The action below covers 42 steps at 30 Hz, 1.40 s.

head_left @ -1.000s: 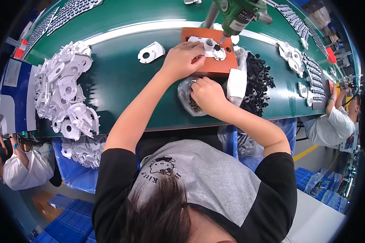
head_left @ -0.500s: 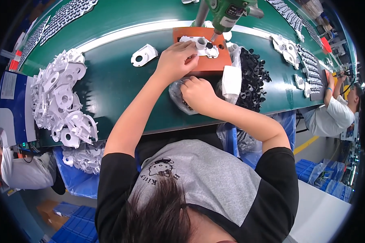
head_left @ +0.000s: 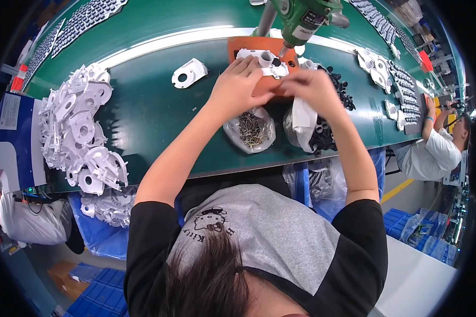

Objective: Assembling white plastic components using a manual press machine on an industrial assembly line.

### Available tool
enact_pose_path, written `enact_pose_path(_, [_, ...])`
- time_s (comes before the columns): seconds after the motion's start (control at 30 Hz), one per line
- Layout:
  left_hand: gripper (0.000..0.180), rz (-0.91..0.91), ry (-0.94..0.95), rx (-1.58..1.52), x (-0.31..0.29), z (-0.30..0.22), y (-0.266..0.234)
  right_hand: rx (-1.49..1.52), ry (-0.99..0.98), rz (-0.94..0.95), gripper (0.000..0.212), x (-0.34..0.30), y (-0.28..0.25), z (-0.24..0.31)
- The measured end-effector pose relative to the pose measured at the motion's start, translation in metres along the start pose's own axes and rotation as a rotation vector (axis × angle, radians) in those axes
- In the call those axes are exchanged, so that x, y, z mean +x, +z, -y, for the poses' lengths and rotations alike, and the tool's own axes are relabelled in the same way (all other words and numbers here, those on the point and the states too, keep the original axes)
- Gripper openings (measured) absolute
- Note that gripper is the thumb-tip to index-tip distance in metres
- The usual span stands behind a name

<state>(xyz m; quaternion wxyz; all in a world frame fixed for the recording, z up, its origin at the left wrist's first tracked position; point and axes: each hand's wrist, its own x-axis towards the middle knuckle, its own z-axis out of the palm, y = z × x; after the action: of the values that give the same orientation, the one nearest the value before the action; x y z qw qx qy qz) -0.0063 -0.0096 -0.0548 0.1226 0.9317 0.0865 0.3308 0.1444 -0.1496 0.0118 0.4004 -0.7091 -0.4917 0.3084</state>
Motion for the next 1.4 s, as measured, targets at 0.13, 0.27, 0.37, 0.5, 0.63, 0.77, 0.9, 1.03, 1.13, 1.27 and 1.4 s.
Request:
enact_pose_path(0.13, [0.055,0.012,0.048,0.01,0.002,-0.005,0.0,-0.061,-0.041,-0.323,0.025,0.033,-0.015,-0.034])
enact_pose_path(0.27, [0.057,-0.005,0.03,0.0,0.002,-0.003,0.002,0.014,-0.108,-0.262,0.029,0.052,-0.004,-0.049])
enact_pose_path(0.37, [0.057,-0.021,0.03,-0.002,0.001,-0.002,0.003,-0.1,-0.121,-0.227,0.032,0.051,-0.007,-0.04])
enact_pose_path(0.5, [0.054,-0.033,0.041,-0.006,0.002,-0.004,0.003,-0.059,-0.13,-0.228,0.036,0.055,-0.011,-0.055])
enact_pose_path(0.63, [0.056,-0.032,0.026,0.004,0.001,-0.003,0.003,-0.069,-0.088,-0.214,0.035,0.056,-0.01,-0.044])
enact_pose_path(0.77, [0.056,-0.025,0.023,-0.002,0.001,-0.003,0.004,0.077,0.082,-0.197,0.033,0.059,-0.009,-0.039])
enact_pose_path(0.9, [0.052,-0.039,0.033,-0.029,0.003,-0.004,0.004,-0.019,-0.146,-0.218,0.024,0.05,-0.005,-0.04])
enact_pose_path(1.03, [0.052,-0.03,0.031,-0.041,0.004,-0.004,0.003,-0.686,-0.41,-0.256,0.017,0.038,-0.008,-0.038])
enact_pose_path(1.13, [0.052,-0.038,0.015,-0.039,0.001,-0.003,0.001,-0.809,-0.466,-0.234,0.022,0.028,-0.012,-0.027])
enact_pose_path(1.27, [0.056,-0.023,0.013,-0.02,0.0,-0.001,0.0,-0.128,-0.161,-0.286,0.027,0.049,-0.07,-0.049])
enact_pose_path(1.4, [0.056,0.001,0.048,-0.043,0.01,-0.007,0.006,0.417,-0.101,-0.467,0.022,0.147,-0.235,-0.057])
